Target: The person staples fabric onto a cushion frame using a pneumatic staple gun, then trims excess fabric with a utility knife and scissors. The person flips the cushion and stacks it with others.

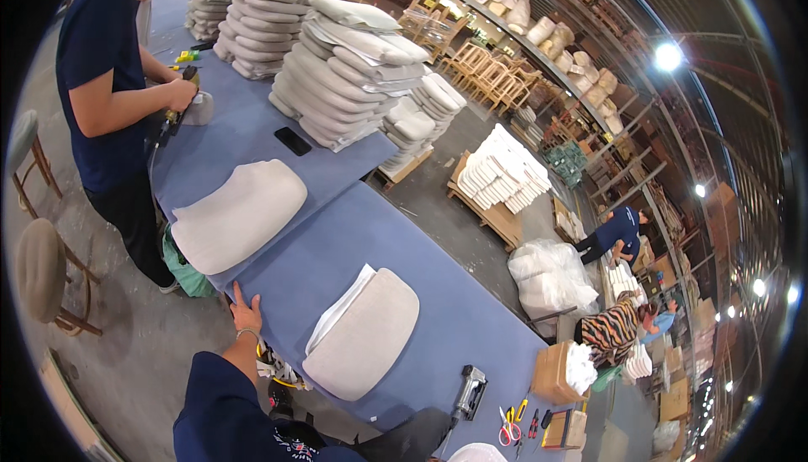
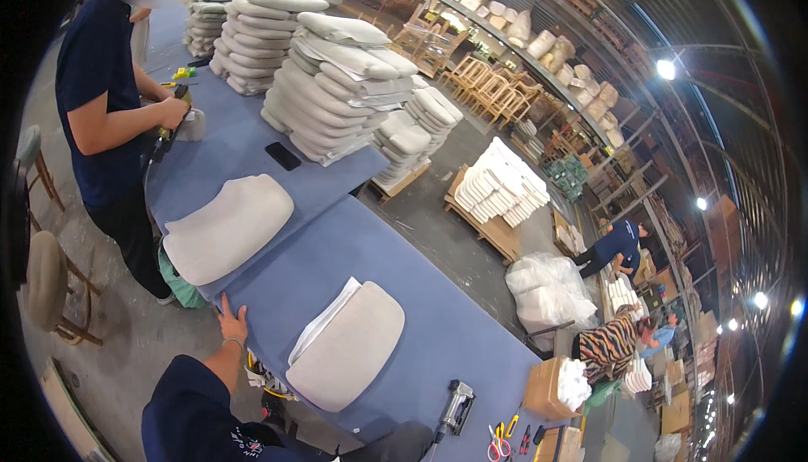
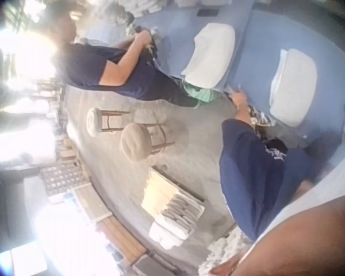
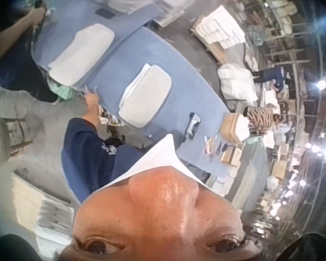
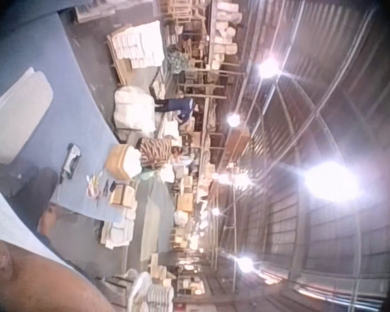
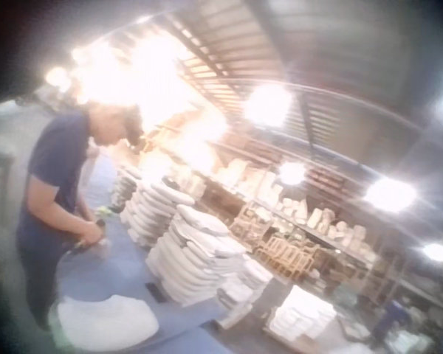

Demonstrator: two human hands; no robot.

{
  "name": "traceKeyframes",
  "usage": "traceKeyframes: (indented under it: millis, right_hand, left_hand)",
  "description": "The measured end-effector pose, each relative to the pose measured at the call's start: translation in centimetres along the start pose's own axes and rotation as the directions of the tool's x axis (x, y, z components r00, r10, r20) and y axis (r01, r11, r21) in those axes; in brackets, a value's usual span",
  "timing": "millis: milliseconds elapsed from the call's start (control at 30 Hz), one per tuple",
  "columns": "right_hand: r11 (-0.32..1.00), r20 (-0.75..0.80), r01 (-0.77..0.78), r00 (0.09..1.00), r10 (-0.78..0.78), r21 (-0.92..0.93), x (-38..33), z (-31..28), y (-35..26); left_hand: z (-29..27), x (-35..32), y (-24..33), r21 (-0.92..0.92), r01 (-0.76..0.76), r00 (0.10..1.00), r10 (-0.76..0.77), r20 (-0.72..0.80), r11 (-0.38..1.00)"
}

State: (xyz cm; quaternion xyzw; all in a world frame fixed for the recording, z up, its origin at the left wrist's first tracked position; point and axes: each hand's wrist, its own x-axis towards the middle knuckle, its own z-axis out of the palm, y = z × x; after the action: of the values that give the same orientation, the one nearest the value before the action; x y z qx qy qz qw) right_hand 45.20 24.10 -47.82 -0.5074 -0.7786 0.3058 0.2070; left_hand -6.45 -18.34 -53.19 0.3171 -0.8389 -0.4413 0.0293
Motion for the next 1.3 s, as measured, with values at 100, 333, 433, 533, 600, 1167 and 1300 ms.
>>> traceKeyframes:
  millis: [100,333,433,533,600,1167,1300]
  right_hand:
    - [0.998,-0.146,-0.057,0.987,0.061,0.028,1.1,-0.6,-0.1]
    - [0.693,0.197,-0.365,0.929,0.313,0.622,-1.9,4.1,-1.1]
    - [0.662,0.474,-0.527,0.834,0.283,0.533,-9.5,9.3,8.5]
    - [0.763,0.694,-0.606,0.649,0.311,0.225,-22.2,8.9,3.5]
    - [0.882,0.682,-0.403,0.718,0.139,0.244,-28.2,8.0,6.8]
    - [0.934,0.592,-0.357,0.756,0.281,0.012,-40.9,-1.5,22.8]
    - [0.878,0.646,-0.464,0.707,0.288,0.116,-27.7,3.4,14.9]
  left_hand:
    - [-0.9,1.9,-1.5,0.056,-0.07,0.997,0.072,-0.034,0.996]
    - [-9.4,0.6,-7.5,0.327,-0.176,0.962,0.091,0.259,0.928]
    - [-8.6,-5.2,-13.5,0.372,-0.148,0.907,-0.024,0.421,0.916]
    - [-9.6,-12.6,-24.3,0.503,-0.177,0.77,-0.199,0.606,0.846]
    - [-10.6,-19.5,-32.8,0.477,-0.863,0.487,0.536,0.69,0.169]
    - [-8.6,-33.1,-17.7,0.037,-0.695,0.18,0.125,0.976,0.719]
    - [-4.6,-30.6,-17.4,-0.1,-0.152,0.471,0.162,0.867,0.983]
